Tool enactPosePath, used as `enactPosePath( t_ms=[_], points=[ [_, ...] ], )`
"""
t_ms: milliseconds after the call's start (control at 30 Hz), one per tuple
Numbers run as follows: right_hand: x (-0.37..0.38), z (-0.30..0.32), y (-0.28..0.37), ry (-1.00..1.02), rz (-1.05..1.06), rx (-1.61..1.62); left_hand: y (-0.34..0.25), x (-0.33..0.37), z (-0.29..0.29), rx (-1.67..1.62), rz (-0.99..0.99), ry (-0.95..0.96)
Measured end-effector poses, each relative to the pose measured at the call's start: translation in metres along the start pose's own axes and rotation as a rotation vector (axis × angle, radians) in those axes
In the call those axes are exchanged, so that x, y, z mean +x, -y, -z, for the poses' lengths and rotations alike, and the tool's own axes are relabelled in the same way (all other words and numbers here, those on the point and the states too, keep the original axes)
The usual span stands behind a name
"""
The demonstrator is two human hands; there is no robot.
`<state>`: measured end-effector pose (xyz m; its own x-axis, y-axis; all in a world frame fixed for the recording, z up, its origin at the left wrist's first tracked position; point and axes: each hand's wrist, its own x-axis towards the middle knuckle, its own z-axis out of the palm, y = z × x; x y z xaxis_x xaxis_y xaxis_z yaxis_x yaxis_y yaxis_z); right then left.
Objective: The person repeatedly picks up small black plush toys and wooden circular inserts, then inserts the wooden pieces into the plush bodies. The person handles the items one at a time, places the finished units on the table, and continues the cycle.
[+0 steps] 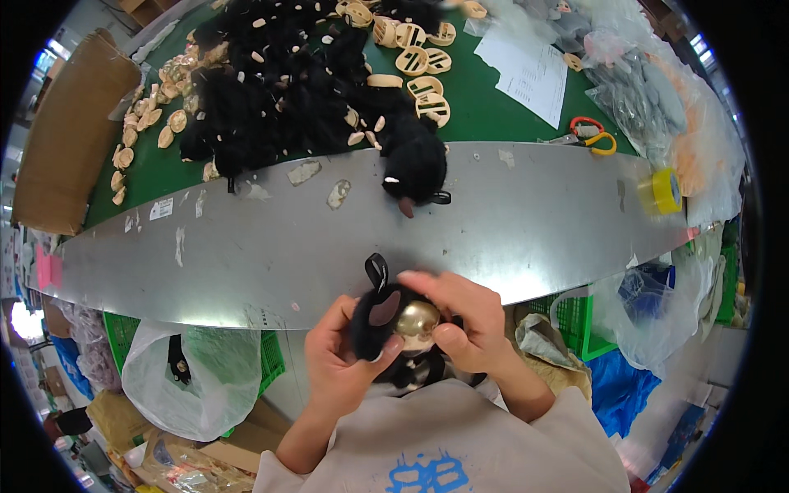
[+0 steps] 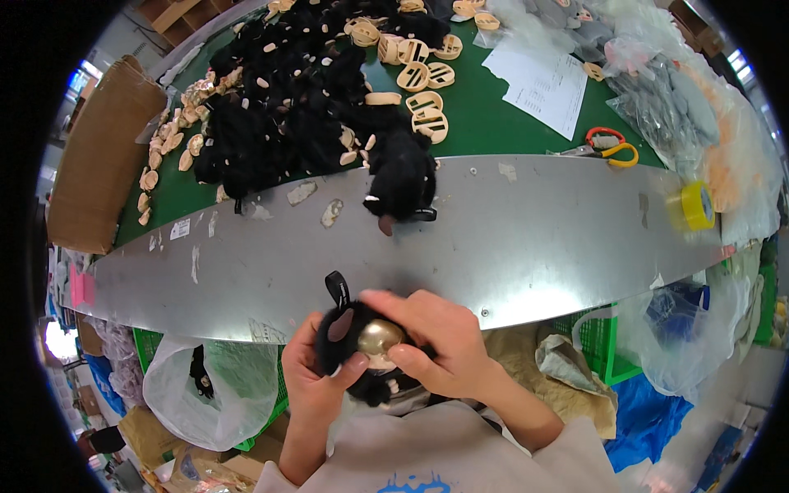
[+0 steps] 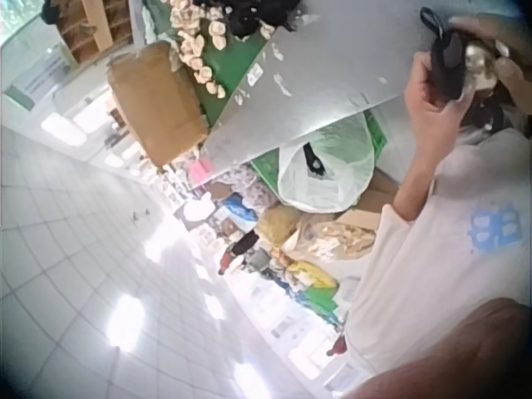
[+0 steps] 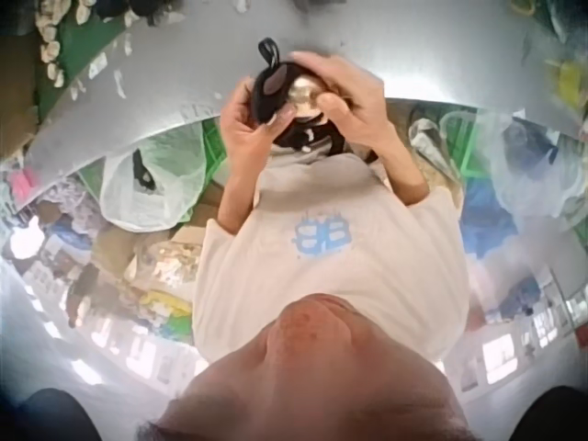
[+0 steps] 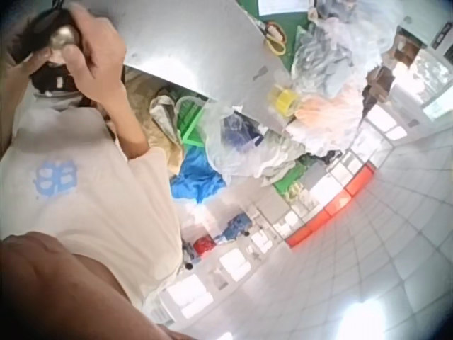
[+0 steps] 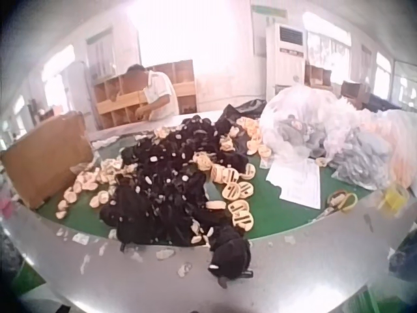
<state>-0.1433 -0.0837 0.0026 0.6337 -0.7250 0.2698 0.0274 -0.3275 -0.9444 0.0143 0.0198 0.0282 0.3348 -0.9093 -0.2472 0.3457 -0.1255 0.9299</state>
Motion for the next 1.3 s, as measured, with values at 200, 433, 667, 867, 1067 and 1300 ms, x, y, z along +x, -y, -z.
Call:
enactPosePath(
  t_ms=[200,433,667,867,1067,1300],
  points=[
    [-0.004,0.006,-0.012,0.262,-0.509,0.868,-0.004,0.001,0.004,-0.034,-0.016,0.161],
    [-0.002,0.007,-0.005,0.448,-0.717,1.104,-0.004,0.0,0.016,0.002,-0.088,0.249],
    [-0.003,0.005,0.0,0.433,-0.71,1.098,-0.009,0.0,0.017,-0.022,-0.077,0.262],
    [-0.002,0.006,0.013,0.409,-0.625,1.009,-0.007,0.007,0.021,0.001,-0.129,0.373],
    [-0.006,0.007,0.014,0.366,-0.269,0.506,0.002,0.012,0.023,0.004,-0.179,0.41],
    [-0.006,0.001,0.044,0.043,0.243,-0.078,0.004,0.02,0.02,0.041,-0.45,0.524]
  ],
)
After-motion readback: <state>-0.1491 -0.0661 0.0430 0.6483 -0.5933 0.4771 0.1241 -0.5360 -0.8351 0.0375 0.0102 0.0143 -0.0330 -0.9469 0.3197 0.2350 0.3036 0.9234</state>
